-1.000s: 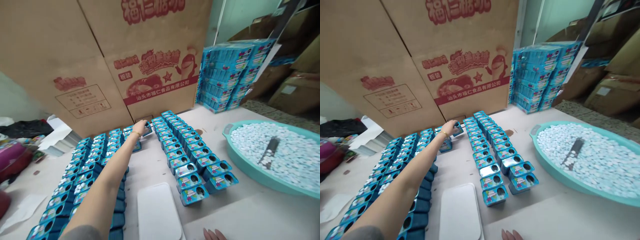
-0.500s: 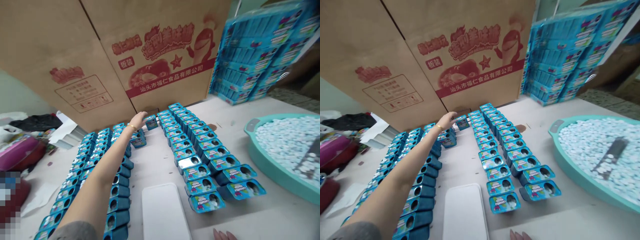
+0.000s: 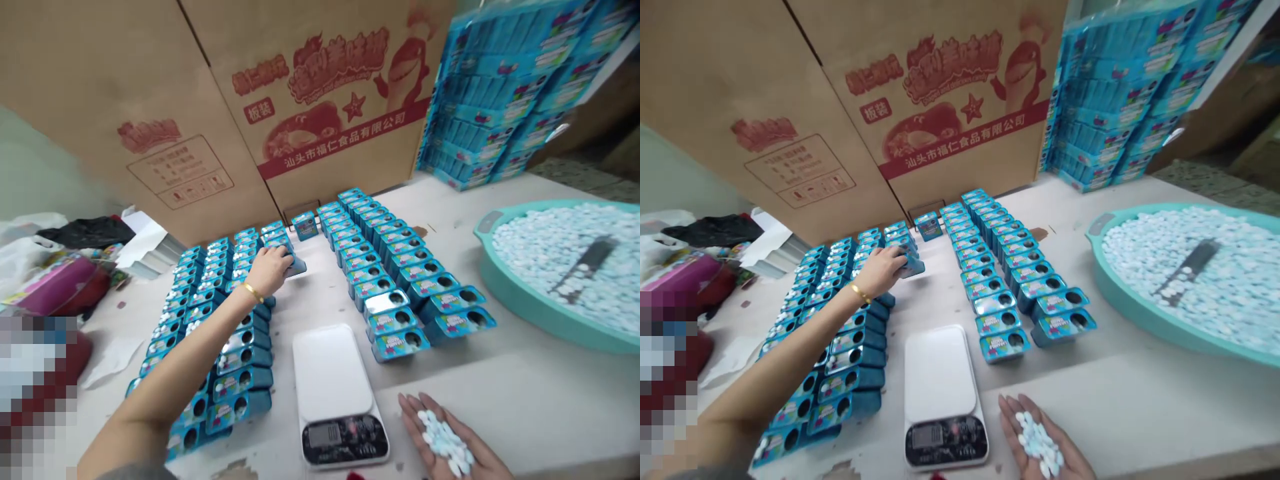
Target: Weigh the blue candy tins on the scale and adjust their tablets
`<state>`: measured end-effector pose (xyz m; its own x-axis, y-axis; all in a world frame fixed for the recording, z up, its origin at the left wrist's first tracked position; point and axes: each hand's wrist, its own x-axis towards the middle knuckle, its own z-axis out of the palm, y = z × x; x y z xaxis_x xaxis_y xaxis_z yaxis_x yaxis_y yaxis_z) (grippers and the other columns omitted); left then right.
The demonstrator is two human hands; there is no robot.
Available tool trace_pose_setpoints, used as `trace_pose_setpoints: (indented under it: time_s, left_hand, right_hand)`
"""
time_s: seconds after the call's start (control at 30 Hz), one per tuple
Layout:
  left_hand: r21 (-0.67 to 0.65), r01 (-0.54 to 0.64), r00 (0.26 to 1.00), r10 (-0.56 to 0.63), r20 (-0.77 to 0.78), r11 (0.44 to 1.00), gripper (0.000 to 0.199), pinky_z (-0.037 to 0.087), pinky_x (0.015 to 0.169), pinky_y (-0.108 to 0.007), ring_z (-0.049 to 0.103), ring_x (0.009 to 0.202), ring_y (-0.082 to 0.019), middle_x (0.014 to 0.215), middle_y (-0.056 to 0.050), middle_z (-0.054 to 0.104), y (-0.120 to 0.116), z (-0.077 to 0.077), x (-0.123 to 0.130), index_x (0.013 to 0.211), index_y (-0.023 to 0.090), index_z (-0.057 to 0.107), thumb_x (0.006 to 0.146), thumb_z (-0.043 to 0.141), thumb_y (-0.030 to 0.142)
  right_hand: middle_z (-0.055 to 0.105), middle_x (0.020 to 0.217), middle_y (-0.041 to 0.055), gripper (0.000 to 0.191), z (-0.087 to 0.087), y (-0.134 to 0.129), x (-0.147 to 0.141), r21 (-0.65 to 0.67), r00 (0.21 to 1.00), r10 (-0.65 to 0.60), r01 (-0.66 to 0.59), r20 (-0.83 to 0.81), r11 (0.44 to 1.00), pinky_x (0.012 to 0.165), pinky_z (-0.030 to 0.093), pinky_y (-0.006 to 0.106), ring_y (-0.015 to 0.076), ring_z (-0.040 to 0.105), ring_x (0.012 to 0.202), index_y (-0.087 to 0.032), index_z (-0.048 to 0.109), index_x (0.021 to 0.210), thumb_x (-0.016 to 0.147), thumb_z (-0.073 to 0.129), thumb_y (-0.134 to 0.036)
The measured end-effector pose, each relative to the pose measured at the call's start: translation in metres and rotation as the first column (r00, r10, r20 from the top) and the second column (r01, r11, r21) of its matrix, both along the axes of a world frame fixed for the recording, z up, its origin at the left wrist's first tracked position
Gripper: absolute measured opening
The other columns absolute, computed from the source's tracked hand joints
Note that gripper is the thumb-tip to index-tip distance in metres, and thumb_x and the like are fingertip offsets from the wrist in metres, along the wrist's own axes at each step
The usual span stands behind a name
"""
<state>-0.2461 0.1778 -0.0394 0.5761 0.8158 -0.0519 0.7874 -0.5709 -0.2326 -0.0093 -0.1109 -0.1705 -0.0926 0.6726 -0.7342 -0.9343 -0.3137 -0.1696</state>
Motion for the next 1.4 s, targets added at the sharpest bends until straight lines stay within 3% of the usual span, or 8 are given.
trace_pose_setpoints:
  time_s: [0.17,0.33,0.5,0.6,0.73,1.03,1.27,1.4]
  left_hand:
    - [-0.143,0.192,0.979,-0.2,-0.037,0.971,0.022,0.04,0.061,-0.028,0.055,0.068,-0.015,0.091,-0.008,0.057,-0.099,0.029,0.033,0.088,0.016,0.061,0.089,0.043,0.028]
    - [-0.265,0.254,0.955,-0.284,-0.083,0.93,0.021,0.041,0.061,-0.029,0.058,0.069,-0.017,0.09,-0.008,0.059,-0.152,0.012,0.053,0.089,0.016,0.061,0.09,0.044,0.027]
    - [-0.231,0.272,0.96,-0.279,0.005,0.934,0.018,0.044,0.069,-0.03,0.059,0.079,-0.018,0.096,-0.009,0.061,-0.162,0.008,0.051,0.093,0.015,0.059,0.087,0.051,0.03]
    - [-0.151,0.262,0.944,-0.221,0.245,0.953,0.027,0.045,0.075,-0.03,0.058,0.088,-0.019,0.102,-0.008,0.06,-0.173,0.022,0.043,0.096,0.015,0.057,0.086,0.054,0.04]
    - [-0.132,0.117,0.842,-0.028,0.539,0.984,0.018,0.045,0.069,-0.025,0.056,0.073,-0.012,0.083,-0.002,0.06,-0.197,0.03,0.026,0.089,0.017,0.056,0.09,0.05,0.035]
    - [-0.296,-0.228,0.542,0.374,0.753,0.927,0.02,0.047,0.063,-0.023,0.057,0.066,-0.01,0.08,-0.001,0.062,-0.229,-0.012,-0.029,0.097,0.018,0.059,0.085,0.057,0.034]
    - [-0.336,-0.179,0.533,0.378,0.757,0.925,0.027,0.047,0.063,-0.022,0.058,0.073,-0.011,0.09,-0.003,0.061,-0.228,-0.029,-0.032,0.104,0.018,0.057,0.084,0.059,0.035]
    - [-0.326,-0.089,0.515,0.324,0.794,0.941,0.063,0.049,0.082,-0.03,0.056,0.108,-0.02,0.121,-0.011,0.055,-0.216,-0.058,-0.017,0.128,0.019,0.042,0.075,0.069,0.04]
  right_hand:
    - [0.071,0.104,0.0136,0.023,0.039,0.002,-0.01,-0.115,0.995,-0.09,0.084,-0.043,0.99,0.09,0.054,0.035,0.0222,0.063,0.107,-0.011,0.069,0.093,0.083,0.048,-0.009]
    - [0.071,0.101,0.0139,0.021,0.048,-0.012,-0.014,-0.122,0.996,-0.077,0.071,-0.049,0.99,0.089,0.055,0.035,0.0239,0.062,0.108,-0.009,0.067,0.092,0.083,0.048,-0.01]
    - [0.07,0.104,0.0158,0.022,0.048,-0.026,-0.011,-0.058,0.996,-0.073,0.069,-0.054,0.996,0.089,0.055,0.035,0.0246,0.062,0.109,-0.008,0.066,0.095,0.083,0.048,-0.011]
    - [0.07,0.103,0.0145,0.023,0.049,-0.031,-0.01,-0.029,0.996,-0.065,0.063,-0.068,0.998,0.089,0.055,0.035,0.023,0.061,0.11,-0.009,0.066,0.095,0.084,0.045,-0.012]
    - [0.071,0.102,0.0134,0.024,0.049,-0.035,-0.013,-0.019,0.996,-0.036,0.034,-0.085,0.999,0.09,0.054,0.034,0.0218,0.06,0.113,-0.01,0.066,0.095,0.085,0.044,-0.012]
    - [0.07,0.105,0.0151,0.028,0.051,-0.037,-0.02,-0.06,0.998,-0.02,0.016,-0.067,0.998,0.088,0.055,0.035,0.0262,0.058,0.114,-0.007,0.064,0.101,0.088,0.039,-0.012]
    - [0.07,0.105,0.0144,0.027,0.052,-0.03,-0.028,-0.068,0.999,0.001,-0.004,-0.045,0.998,0.089,0.055,0.035,0.0257,0.058,0.114,-0.008,0.062,0.103,0.088,0.04,-0.011]
    - [0.07,0.105,0.0162,0.027,0.055,-0.016,-0.036,-0.049,0.999,0.023,-0.024,-0.031,0.999,0.088,0.055,0.034,0.0252,0.06,0.111,-0.007,0.062,0.102,0.089,0.039,-0.012]
